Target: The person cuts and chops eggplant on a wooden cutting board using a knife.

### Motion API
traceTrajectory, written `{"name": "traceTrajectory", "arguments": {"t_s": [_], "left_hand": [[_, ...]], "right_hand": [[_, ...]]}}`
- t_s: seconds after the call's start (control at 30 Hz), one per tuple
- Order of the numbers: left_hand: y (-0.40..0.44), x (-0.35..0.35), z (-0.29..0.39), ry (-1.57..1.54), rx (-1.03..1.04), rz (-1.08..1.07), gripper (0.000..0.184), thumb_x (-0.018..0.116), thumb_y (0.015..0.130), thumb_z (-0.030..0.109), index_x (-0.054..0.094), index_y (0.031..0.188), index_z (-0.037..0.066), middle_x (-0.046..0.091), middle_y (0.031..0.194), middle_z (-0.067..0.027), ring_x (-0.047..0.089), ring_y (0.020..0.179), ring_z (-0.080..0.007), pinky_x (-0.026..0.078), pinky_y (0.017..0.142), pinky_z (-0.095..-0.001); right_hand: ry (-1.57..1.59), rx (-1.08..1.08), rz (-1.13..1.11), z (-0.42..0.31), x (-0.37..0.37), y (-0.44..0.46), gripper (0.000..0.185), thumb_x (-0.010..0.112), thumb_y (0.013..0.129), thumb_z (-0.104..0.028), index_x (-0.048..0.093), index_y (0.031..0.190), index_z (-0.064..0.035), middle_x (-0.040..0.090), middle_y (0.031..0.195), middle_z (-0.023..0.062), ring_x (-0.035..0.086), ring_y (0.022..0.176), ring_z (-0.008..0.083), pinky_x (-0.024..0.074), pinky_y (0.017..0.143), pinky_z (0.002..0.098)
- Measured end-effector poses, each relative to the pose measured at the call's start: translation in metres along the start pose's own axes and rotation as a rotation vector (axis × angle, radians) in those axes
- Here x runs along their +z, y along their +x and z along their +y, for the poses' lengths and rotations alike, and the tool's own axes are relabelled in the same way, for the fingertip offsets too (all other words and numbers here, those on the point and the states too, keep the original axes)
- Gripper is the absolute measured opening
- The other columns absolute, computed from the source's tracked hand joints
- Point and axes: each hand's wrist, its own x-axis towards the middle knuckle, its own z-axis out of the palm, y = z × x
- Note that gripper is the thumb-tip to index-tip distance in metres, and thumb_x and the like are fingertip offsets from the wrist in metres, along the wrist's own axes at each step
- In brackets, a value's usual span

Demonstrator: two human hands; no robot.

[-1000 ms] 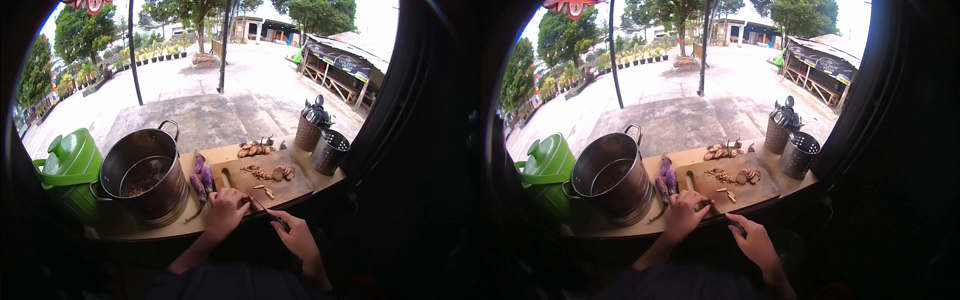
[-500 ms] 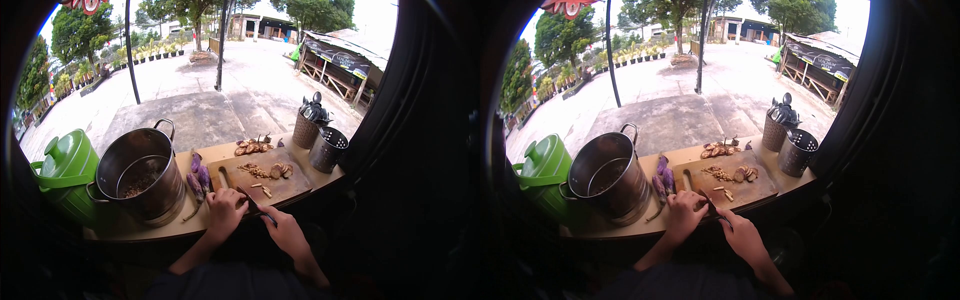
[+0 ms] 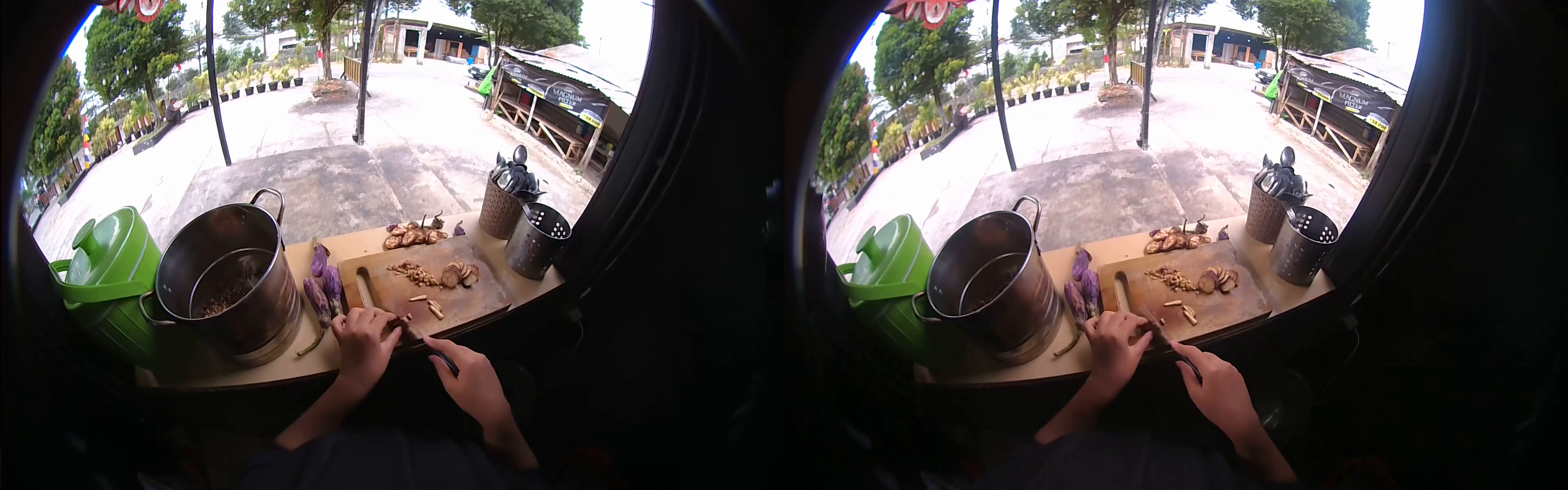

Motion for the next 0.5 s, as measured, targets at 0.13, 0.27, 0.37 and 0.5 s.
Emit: {"name": "traceTrajectory", "arguments": {"t_s": [0.13,0.27,0.37,0.5], "left_hand": [[-0.001,0.003,-0.002,-0.01,-0.003,-0.006,0.021,0.082,0.079,0.021,0.074,0.097,0.015,0.066,0.096,0.0018,0.06,0.1,-0.0203,0.034,0.096,-0.0426],[0.0,0.002,-0.001,-0.018,-0.006,-0.002,0.018,0.081,0.081,0.021,0.074,0.096,0.015,0.065,0.095,0.0024,0.059,0.1,-0.0198,0.034,0.096,-0.0425],[0.001,0.002,0.0,-0.009,-0.005,-0.003,0.017,0.08,0.081,0.022,0.073,0.095,0.016,0.065,0.094,0.0028,0.059,0.1,-0.0195,0.034,0.096,-0.0425],[-0.001,0.003,0.001,0.0,-0.019,-0.002,0.019,0.08,0.081,0.024,0.073,0.097,0.016,0.064,0.095,0.0029,0.059,0.1,-0.0193,0.034,0.096,-0.0426]], "right_hand": [[0.031,0.033,-0.028,-0.005,-0.002,0.0,0.03,0.065,0.098,-0.016,0.066,0.127,-0.0118,0.071,0.101,0.018,0.069,0.09,0.039,0.0552,0.076,0.0452],[0.069,0.038,-0.036,-0.004,0.001,0.006,0.03,0.064,0.098,-0.016,0.066,0.128,-0.0115,0.071,0.102,0.0194,0.068,0.092,0.0407,0.0549,0.077,0.0465],[0.065,0.059,-0.053,-0.002,0.007,0.014,0.031,0.065,0.098,-0.016,0.066,0.128,-0.0116,0.071,0.103,0.02,0.068,0.093,0.0411,0.0547,0.078,0.0471],[0.04,0.03,-0.042,0.002,0.013,0.022,0.031,0.065,0.098,-0.017,0.067,0.128,-0.0118,0.071,0.104,0.0204,0.068,0.093,0.0408,0.0549,0.079,0.047]]}}
